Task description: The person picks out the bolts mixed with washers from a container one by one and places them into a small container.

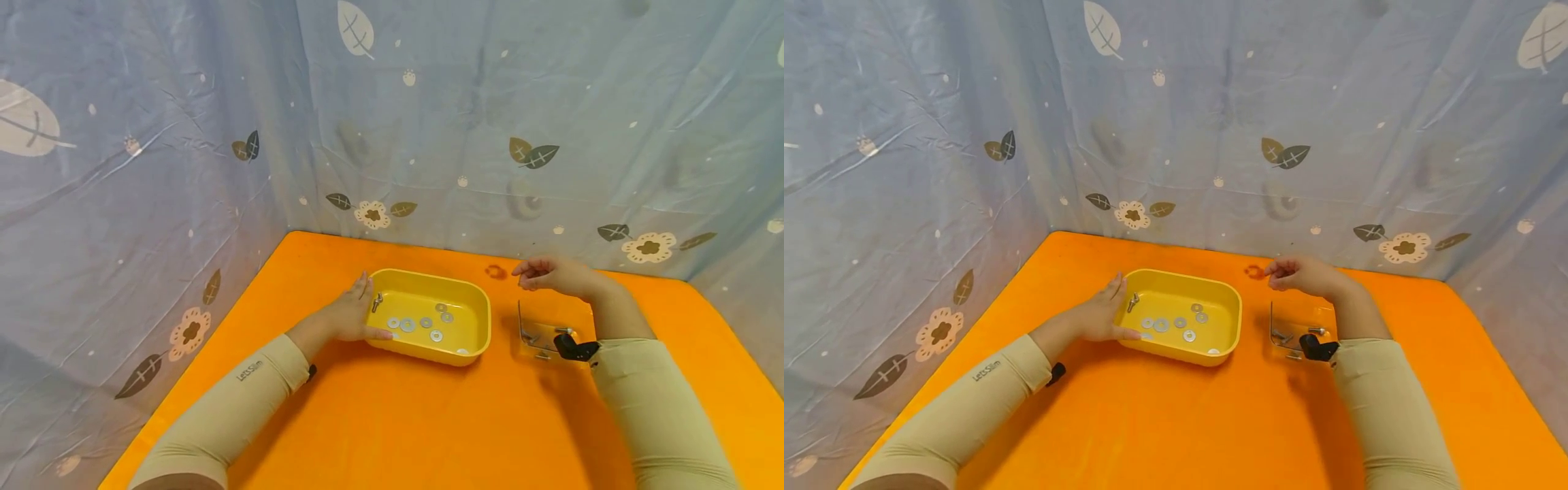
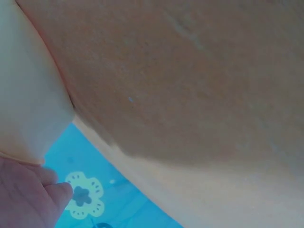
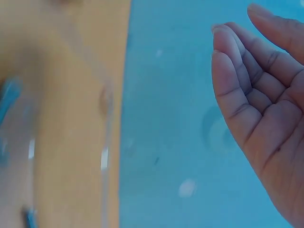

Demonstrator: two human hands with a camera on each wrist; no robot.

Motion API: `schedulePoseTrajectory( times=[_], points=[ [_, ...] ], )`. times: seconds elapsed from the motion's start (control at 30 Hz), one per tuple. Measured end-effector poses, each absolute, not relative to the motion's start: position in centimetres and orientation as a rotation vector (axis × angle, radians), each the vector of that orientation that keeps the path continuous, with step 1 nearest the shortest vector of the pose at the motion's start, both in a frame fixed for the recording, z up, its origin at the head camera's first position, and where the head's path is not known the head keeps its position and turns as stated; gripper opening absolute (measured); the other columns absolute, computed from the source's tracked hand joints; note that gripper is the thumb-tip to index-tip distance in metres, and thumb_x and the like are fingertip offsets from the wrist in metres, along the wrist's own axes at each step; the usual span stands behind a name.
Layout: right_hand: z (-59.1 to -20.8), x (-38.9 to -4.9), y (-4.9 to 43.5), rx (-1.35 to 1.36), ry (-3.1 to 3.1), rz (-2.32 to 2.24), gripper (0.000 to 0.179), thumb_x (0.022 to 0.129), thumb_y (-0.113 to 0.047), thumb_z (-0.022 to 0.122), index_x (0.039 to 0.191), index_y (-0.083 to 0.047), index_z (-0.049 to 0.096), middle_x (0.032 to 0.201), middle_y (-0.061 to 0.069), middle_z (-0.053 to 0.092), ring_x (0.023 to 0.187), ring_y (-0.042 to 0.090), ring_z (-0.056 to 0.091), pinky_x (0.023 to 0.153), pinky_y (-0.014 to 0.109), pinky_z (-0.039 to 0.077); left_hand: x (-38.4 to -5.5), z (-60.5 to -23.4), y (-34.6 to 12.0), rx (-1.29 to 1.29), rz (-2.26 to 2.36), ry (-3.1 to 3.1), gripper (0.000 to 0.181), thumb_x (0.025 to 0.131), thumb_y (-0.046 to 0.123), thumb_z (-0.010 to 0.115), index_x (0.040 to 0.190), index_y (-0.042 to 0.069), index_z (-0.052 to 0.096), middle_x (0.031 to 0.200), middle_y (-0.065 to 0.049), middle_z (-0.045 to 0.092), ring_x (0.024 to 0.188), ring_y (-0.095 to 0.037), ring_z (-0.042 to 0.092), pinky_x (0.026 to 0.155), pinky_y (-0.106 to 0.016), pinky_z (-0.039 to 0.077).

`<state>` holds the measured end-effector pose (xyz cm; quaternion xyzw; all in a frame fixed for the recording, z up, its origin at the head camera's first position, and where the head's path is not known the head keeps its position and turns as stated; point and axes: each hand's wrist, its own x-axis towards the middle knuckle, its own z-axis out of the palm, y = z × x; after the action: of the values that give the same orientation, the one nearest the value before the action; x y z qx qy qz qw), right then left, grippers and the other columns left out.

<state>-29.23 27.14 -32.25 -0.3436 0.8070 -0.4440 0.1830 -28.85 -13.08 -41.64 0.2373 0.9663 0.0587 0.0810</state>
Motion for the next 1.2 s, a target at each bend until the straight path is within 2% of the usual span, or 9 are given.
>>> schedulePoseTrajectory(
  times=[0.17,0.27,0.37,0.47,0.53,0.6,0.7,0.87,1.2],
  points=[
    [-30.5,-30.4,23.0,-0.801,2.447,-1.136,0.022,0.091,-0.014,0.056,0.109,-0.001,0.059,0.103,0.012,0.063,0.091,0.02,0.058,0.085,0.034,0.046,-28.8,-41.5,-13.0,0.703,0.173,2.874,0.126,0.067,0.081,0.045,0.143,-0.007,-0.003,0.147,-0.021,-0.017,0.138,-0.03,-0.006,0.109,-0.046,0.015],
    [-31.1,-32.4,21.0,-0.759,2.472,-1.088,0.024,0.091,-0.016,0.056,0.11,0.0,0.057,0.096,0.013,0.061,0.074,0.018,0.055,0.067,0.029,0.047,-28.8,-41.4,-13.1,0.698,0.173,2.869,0.126,0.067,0.081,0.045,0.143,-0.007,-0.004,0.147,-0.021,-0.018,0.138,-0.03,-0.007,0.11,-0.046,0.015],
    [-31.9,-34.1,19.2,-0.746,2.475,-1.06,0.023,0.091,-0.021,0.057,0.11,-0.007,0.058,0.096,0.008,0.061,0.055,0.015,0.042,0.047,0.025,0.037,-28.8,-41.5,-13.1,0.698,0.171,2.871,0.126,0.066,0.082,0.045,0.143,-0.006,-0.004,0.147,-0.021,-0.018,0.139,-0.031,-0.006,0.11,-0.046,0.015],
    [-32.1,-34.6,16.9,-0.703,2.485,-1.058,0.023,0.09,-0.022,0.06,0.11,-0.012,0.06,0.103,0.007,0.062,0.063,0.013,0.048,0.055,0.025,0.043,-29.0,-41.6,-13.1,0.695,0.179,2.869,0.128,0.065,0.083,0.043,0.143,-0.006,-0.003,0.147,-0.02,-0.019,0.139,-0.03,-0.006,0.11,-0.046,0.015],
    [-32.5,-35.0,15.5,-0.727,2.505,-1.045,0.021,0.089,-0.021,0.06,0.109,-0.013,0.062,0.105,0.007,0.062,0.076,0.014,0.055,0.069,0.029,0.048,-29.0,-41.7,-13.1,0.69,0.169,2.864,0.129,0.063,0.085,0.041,0.143,-0.006,-0.004,0.147,-0.019,-0.02,0.139,-0.029,-0.008,0.11,-0.045,0.014],
    [-33.1,-35.4,14.0,-0.783,2.506,-1.04,0.022,0.089,-0.018,0.061,0.109,-0.01,0.062,0.106,0.01,0.063,0.094,0.017,0.057,0.086,0.034,0.046,-29.1,-41.8,-13.1,0.685,0.159,2.865,0.129,0.063,0.086,0.041,0.143,-0.005,-0.004,0.147,-0.02,-0.019,0.139,-0.029,-0.008,0.11,-0.044,0.014],
    [-34.1,-36.0,12.1,-0.857,2.49,-0.985,0.024,0.089,-0.016,0.06,0.111,-0.005,0.062,0.104,0.012,0.064,0.095,0.021,0.059,0.088,0.038,0.045,-29.1,-41.8,-13.1,0.678,0.16,2.865,0.128,0.064,0.085,0.041,0.143,-0.005,-0.004,0.148,-0.02,-0.017,0.139,-0.029,-0.007,0.11,-0.044,0.014],
    [-35.2,-36.7,9.5,-0.921,2.446,-0.916,0.029,0.088,-0.009,0.059,0.114,0.004,0.059,0.1,0.012,0.064,0.09,0.021,0.06,0.083,0.036,0.048,-29.0,-41.4,-13.1,0.712,0.23,2.864,0.127,0.066,0.081,0.047,0.143,-0.007,-0.002,0.148,-0.022,-0.014,0.139,-0.033,-0.003,0.11,-0.046,0.015],
    [-37.5,-37.5,6.4,-0.942,2.405,-0.775,0.033,0.088,-0.006,0.059,0.118,0.005,0.056,0.094,0.007,0.063,0.085,0.015,0.059,0.081,0.029,0.048,-29.2,-41.7,-13.4,0.716,0.202,2.859,0.127,0.066,0.083,0.043,0.143,-0.006,-0.004,0.149,-0.023,-0.014,0.138,-0.032,-0.005,0.109,-0.046,0.016]
  ],
)
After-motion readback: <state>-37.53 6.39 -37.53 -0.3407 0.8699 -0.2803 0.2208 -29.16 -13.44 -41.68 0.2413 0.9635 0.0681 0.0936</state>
